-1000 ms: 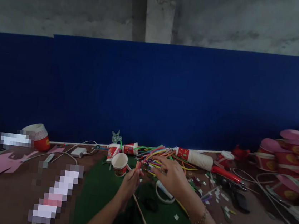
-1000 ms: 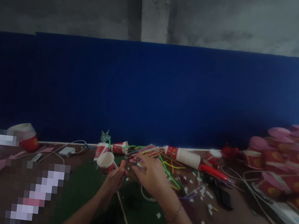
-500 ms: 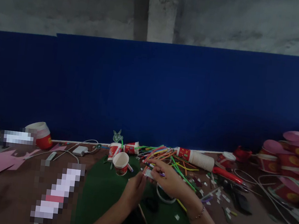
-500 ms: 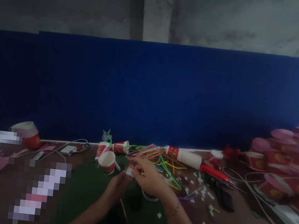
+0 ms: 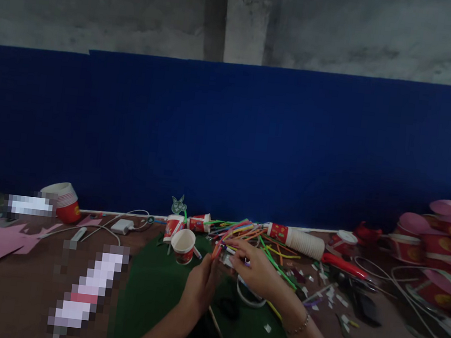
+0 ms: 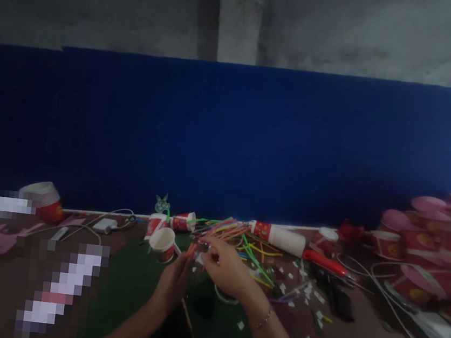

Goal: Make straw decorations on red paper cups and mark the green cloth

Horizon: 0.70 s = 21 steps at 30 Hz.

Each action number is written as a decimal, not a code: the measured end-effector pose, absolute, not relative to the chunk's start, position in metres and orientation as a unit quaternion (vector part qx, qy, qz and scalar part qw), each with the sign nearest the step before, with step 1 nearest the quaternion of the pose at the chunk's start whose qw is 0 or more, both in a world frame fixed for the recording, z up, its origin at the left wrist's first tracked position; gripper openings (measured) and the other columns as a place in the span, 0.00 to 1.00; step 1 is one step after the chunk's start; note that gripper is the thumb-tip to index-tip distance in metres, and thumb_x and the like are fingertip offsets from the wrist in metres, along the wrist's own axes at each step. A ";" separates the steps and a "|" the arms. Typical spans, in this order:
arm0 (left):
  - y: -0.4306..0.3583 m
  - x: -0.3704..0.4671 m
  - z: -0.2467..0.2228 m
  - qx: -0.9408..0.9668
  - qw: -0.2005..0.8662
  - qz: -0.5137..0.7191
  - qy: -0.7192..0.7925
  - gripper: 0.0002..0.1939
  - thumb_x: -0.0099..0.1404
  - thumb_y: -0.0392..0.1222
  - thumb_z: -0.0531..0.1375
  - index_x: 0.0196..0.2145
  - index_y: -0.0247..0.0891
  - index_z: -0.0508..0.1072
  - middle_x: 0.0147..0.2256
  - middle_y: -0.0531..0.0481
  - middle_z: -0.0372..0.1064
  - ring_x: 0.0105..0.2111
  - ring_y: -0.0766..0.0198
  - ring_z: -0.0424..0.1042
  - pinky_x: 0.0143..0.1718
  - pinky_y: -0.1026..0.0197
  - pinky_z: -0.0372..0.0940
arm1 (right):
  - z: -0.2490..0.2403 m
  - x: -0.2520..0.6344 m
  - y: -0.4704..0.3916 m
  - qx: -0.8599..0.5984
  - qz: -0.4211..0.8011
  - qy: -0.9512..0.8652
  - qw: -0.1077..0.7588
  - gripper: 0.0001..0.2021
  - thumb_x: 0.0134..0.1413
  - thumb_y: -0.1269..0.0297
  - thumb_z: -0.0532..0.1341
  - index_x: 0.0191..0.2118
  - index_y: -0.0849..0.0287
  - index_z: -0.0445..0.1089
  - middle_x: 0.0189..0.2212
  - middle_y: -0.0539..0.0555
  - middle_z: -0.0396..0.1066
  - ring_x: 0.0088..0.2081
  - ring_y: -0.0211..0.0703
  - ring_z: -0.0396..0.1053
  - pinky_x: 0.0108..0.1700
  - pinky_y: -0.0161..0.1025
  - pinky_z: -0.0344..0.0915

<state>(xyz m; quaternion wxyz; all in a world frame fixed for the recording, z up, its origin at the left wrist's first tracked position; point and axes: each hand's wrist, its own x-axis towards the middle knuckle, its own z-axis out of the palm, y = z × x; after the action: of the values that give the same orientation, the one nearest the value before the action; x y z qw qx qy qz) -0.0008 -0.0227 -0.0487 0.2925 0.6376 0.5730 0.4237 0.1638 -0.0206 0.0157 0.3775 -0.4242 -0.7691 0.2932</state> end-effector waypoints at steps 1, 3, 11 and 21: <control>-0.023 -0.001 -0.051 0.660 0.259 0.404 0.578 0.14 0.67 0.48 0.46 0.31 0.40 0.66 0.24 0.50 0.70 0.25 0.61 0.70 0.26 0.63 0.57 | 0.016 0.163 -0.021 -0.433 0.286 -0.767 0.378 0.17 0.55 0.68 0.53 0.50 0.59 0.66 0.24 0.49 0.72 0.27 0.38 0.68 0.35 0.34 0.63; -0.023 -0.001 -0.054 0.709 0.179 0.352 0.584 0.13 0.68 0.45 0.44 0.34 0.40 0.64 0.24 0.48 0.70 0.24 0.60 0.71 0.25 0.63 0.56 | 0.016 0.160 -0.022 -0.449 0.269 -0.766 0.373 0.17 0.54 0.67 0.54 0.50 0.60 0.66 0.21 0.48 0.71 0.25 0.38 0.67 0.34 0.34 0.62; -0.030 0.001 -0.049 0.767 0.068 0.175 0.613 0.11 0.69 0.38 0.42 0.44 0.39 0.61 0.33 0.46 0.74 0.32 0.58 0.75 0.29 0.63 0.59 | 0.009 0.149 -0.025 -0.477 0.185 -0.777 0.368 0.17 0.53 0.65 0.55 0.49 0.60 0.67 0.21 0.48 0.69 0.27 0.41 0.68 0.36 0.36 0.61; -0.034 0.005 -0.049 0.766 0.142 0.195 0.596 0.13 0.67 0.37 0.45 0.48 0.38 0.61 0.38 0.41 0.74 0.35 0.57 0.74 0.31 0.62 0.58 | -0.001 0.139 -0.025 -0.504 0.183 -0.755 0.377 0.17 0.53 0.63 0.57 0.50 0.59 0.67 0.23 0.50 0.71 0.31 0.44 0.70 0.37 0.38 0.62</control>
<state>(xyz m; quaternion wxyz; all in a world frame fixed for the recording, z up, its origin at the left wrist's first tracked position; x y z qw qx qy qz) 0.0053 -0.0338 -0.0494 0.1419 0.7662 0.5956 0.1951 0.1392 -0.0249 -0.0009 0.3768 -0.5044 -0.7551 0.1830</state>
